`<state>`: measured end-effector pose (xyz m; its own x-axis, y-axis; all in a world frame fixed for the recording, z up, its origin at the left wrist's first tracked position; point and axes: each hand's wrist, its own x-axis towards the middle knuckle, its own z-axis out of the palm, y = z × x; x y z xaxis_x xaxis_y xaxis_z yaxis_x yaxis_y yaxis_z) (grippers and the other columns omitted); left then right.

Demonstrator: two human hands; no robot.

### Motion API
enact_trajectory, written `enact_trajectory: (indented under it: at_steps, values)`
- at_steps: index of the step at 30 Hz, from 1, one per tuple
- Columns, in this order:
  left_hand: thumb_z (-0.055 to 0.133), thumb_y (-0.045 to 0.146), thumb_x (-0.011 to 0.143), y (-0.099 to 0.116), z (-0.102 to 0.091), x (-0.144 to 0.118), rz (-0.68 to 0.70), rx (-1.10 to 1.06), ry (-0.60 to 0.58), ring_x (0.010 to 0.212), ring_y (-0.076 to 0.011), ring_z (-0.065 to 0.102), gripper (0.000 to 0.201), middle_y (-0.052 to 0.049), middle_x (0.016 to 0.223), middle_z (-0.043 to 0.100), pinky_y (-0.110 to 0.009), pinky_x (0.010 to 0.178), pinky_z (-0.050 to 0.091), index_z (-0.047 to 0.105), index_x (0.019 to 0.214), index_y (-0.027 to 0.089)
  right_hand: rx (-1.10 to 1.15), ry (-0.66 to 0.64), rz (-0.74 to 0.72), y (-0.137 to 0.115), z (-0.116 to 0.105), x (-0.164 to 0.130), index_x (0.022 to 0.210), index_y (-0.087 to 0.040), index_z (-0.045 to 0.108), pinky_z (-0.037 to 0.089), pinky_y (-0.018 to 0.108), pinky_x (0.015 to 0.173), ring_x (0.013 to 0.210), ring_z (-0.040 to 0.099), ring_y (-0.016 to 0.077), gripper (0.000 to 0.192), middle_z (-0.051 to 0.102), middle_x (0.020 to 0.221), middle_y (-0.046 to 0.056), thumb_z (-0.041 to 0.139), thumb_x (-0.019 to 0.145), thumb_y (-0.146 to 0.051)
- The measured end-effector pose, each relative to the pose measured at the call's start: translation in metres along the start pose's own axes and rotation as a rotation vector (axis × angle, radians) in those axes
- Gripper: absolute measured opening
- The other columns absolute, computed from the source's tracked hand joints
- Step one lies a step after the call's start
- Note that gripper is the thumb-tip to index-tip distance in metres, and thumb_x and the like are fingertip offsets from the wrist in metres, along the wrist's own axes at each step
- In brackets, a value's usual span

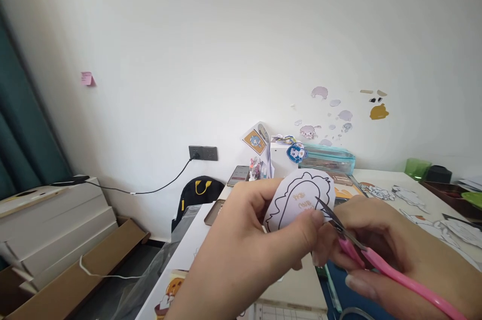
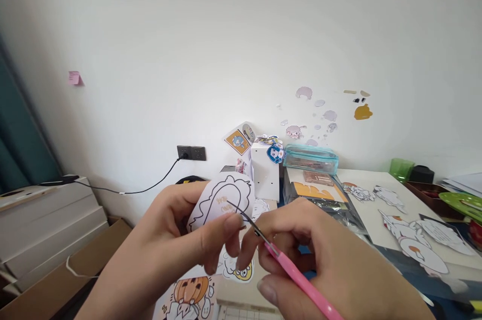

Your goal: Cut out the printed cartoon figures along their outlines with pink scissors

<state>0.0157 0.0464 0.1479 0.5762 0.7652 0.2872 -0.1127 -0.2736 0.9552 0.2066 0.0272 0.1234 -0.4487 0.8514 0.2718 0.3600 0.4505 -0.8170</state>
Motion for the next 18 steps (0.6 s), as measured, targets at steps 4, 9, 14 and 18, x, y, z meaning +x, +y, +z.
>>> enact_trajectory:
  at_steps: [4,9,14,18]
  values:
    - [0.058,0.014,0.088,0.0075,0.0001,0.0012,-0.032,-0.017,-0.007,0.058,-0.0055,0.048,0.021,0.004,0.062,0.059,-0.013,0.052,0.039,0.062,0.067,0.015,-0.057,-0.064,-0.023,-0.0027,-0.0034,-0.0001,0.078,-0.026,0.067,0.032,0.026,0.044,0.048,0.037,0.013,0.027,0.042,0.058,-0.005,0.051,0.06,-0.015]
    - [0.06,0.015,0.086,0.0044,-0.002,0.0,-0.04,-0.045,-0.019,0.058,-0.0072,0.048,0.016,0.002,0.065,0.059,-0.015,0.051,0.038,0.064,0.071,0.016,-0.111,-0.002,-0.049,-0.0065,-0.0031,-0.001,0.071,-0.027,0.063,0.032,0.026,0.043,0.047,0.037,0.0136,0.02,0.039,0.056,-0.006,0.051,0.06,-0.014]
    - [0.059,0.014,0.086,0.0039,-0.0009,-0.0008,-0.017,-0.035,-0.013,0.058,-0.0076,0.044,0.018,0.003,0.063,0.055,-0.016,0.051,0.036,0.062,0.069,0.016,-0.171,0.017,-0.061,-0.0011,-0.0041,-0.0007,0.081,-0.029,0.068,0.038,0.026,0.045,0.052,0.045,0.0158,0.028,0.049,0.062,-0.003,0.056,0.062,-0.012]
    - [0.058,0.011,0.085,0.007,0.0002,-0.0005,-0.022,-0.015,-0.007,0.059,-0.0081,0.045,0.017,0.002,0.064,0.055,-0.017,0.052,0.036,0.06,0.069,0.015,-0.193,0.017,-0.09,0.0025,-0.0042,-0.0017,0.084,-0.03,0.068,0.04,0.026,0.047,0.056,0.049,0.0171,0.032,0.052,0.065,-0.002,0.056,0.063,-0.01]
